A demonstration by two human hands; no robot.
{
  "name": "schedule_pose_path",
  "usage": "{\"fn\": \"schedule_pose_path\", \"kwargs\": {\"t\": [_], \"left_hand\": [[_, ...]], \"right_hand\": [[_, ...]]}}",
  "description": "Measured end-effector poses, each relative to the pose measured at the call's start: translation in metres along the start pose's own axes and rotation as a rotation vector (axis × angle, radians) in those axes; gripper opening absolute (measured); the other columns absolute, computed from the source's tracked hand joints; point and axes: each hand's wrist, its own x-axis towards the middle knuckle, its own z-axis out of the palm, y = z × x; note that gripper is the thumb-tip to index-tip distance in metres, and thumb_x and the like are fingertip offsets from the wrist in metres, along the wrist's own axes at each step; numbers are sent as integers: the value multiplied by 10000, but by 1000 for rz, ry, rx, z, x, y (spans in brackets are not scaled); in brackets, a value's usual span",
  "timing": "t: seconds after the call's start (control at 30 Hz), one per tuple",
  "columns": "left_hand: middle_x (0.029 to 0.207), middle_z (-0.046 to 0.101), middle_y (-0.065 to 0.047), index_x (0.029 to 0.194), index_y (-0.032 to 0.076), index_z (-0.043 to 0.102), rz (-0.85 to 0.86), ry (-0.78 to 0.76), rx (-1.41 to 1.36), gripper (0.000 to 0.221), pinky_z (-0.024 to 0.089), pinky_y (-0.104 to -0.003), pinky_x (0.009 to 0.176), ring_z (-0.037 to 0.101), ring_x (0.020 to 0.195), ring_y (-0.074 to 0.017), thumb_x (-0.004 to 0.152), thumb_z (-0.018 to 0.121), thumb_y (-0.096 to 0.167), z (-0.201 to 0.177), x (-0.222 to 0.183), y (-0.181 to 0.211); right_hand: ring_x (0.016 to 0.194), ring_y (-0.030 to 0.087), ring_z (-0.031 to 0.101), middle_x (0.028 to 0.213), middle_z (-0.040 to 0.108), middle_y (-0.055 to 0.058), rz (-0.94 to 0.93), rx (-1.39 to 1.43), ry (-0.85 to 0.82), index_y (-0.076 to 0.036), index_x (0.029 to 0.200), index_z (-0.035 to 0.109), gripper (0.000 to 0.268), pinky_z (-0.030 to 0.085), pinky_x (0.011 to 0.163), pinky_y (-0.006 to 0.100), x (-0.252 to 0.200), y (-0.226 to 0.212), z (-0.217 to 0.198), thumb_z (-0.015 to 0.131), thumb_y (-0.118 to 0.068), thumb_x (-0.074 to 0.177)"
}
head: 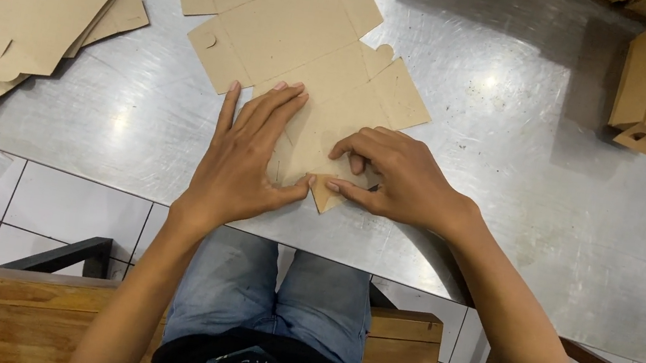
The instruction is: The person assembles a flat cardboard box blank into a three-dimensional box by hand. They fold the side flaps, tuck in the locking tabs, and secure the structure on a metal work surface.
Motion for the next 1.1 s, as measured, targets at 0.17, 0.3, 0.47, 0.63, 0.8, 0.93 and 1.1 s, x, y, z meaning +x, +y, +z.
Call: {"fn": "schedule_pose_path", "kwargs": {"t": [0.17, 0.3, 0.47, 0.63, 0.8, 0.93, 1.1], "left_hand": [[1643, 410, -148, 1582, 34, 363, 18, -1, -2, 967, 59, -586, 1285, 355, 1541, -281, 845, 798, 486, -3, -1, 1], [1655, 387, -160, 1584, 14, 348, 38, -6, 32, 1095, 54, -615, 1280, 324, 1556, -292, 792, 824, 601, -1, -1, 1], [1662, 367, -176, 1595, 2, 324, 37, -18, 57, 1174, 42, -633, 1273, 303, 1564, -304, 774, 791, 700, -1, -1, 3], [1655, 377, -179, 1587, 3, 334, 54, -13, 70, 1179, 49, -652, 1263, 304, 1560, -312, 769, 785, 722, -2, -1, 5], [1645, 386, -176, 1545, 7, 413, 131, -47, 43, 967, -44, -720, 1215, 309, 1562, -337, 837, 775, 559, -2, -1, 8], [1625, 454, -166, 1446, 53, 560, 200, 2, 98, 792, -130, -833, 1094, 289, 1577, -347, 860, 750, 551, -4, -1, 9], [1589, 503, -144, 1482, 57, 543, 344, -23, -47, 779, 70, -692, 1254, 427, 1518, -315, 869, 847, 431, 0, 0, 7]], "right_hand": [[711, 133, 548, 833, 591, -69, -6, 14, -1, -226, 1123, 688, 254, 430, 594, 298, 0, 1, -1, 793, -360, 935], [711, 144, 557, 831, 603, -52, -21, 32, -13, -235, 1128, 759, 230, 417, 575, 306, -2, 5, -2, 786, -353, 932], [735, 132, 548, 829, 602, -73, -12, 64, -44, -271, 1109, 813, 196, 417, 582, 291, -1, 6, -3, 811, -294, 915], [721, 126, 511, 795, 561, -75, -9, 55, -46, -283, 1098, 823, 196, 395, 595, 296, 0, 7, -2, 813, -335, 910], [750, 145, 596, 895, 660, -79, 62, 71, -32, -236, 973, 742, 179, 449, 745, 328, -1, 2, 3, 805, -378, 886], [717, 127, 582, 898, 669, -96, 115, 118, -48, -231, 941, 701, 142, 422, 835, 328, -4, -6, 0, 799, -322, 894], [802, 123, 672, 879, 756, -64, 74, 234, 0, -172, 915, 707, 37, 521, 750, 278, -8, -13, -14, 738, -169, 895]]}}
